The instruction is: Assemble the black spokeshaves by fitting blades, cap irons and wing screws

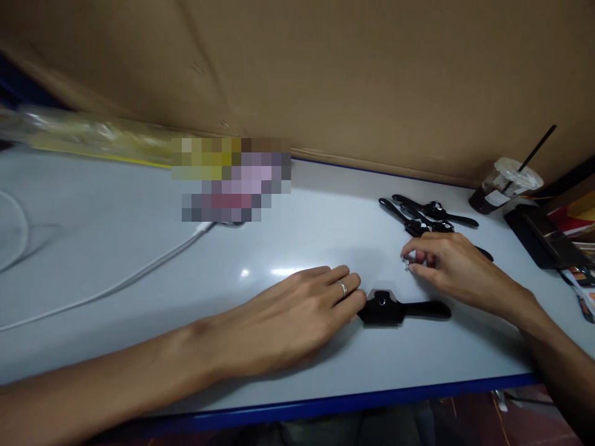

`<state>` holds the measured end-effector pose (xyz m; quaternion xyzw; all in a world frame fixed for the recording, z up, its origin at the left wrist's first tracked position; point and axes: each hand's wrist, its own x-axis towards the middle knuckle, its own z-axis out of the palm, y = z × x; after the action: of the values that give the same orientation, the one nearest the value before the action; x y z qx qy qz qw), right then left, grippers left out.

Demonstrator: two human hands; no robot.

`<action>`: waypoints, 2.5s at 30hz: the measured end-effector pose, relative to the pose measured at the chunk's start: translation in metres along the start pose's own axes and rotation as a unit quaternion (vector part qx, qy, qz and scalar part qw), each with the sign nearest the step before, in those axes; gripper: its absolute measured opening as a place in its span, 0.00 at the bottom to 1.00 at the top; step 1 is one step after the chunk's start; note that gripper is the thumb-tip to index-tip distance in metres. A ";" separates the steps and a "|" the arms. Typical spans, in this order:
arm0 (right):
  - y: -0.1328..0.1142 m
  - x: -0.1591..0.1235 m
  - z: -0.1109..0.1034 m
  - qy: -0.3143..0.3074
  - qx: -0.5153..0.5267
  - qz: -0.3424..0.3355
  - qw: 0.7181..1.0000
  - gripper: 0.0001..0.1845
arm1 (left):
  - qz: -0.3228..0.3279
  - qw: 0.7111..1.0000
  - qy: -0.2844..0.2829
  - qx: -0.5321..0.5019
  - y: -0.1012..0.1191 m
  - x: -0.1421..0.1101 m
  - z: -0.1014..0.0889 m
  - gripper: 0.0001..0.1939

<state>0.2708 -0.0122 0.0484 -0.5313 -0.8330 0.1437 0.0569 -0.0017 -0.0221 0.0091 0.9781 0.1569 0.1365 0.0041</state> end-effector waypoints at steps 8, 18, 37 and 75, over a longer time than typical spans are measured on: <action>-0.015 -0.002 0.002 -0.037 -0.036 0.047 0.998 0.06 | -0.001 1.000 0.003 0.001 0.001 -0.001 -0.002 0.08; -0.013 -0.002 0.010 0.063 0.086 0.018 0.994 0.05 | 0.001 1.000 0.006 0.004 0.000 -0.001 0.001 0.08; -0.029 0.004 0.017 -0.104 0.461 0.038 0.880 0.02 | 0.008 1.000 -0.002 0.010 0.000 0.001 -0.001 0.07; -0.042 -0.010 0.040 0.100 0.026 -0.113 0.988 0.14 | -0.001 1.000 0.019 0.008 0.001 0.000 0.002 0.12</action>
<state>0.2292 -0.0449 0.0234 -0.4439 -0.8738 0.1042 0.1691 -0.0010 -0.0226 0.0077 0.9752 0.1591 0.1539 -0.0062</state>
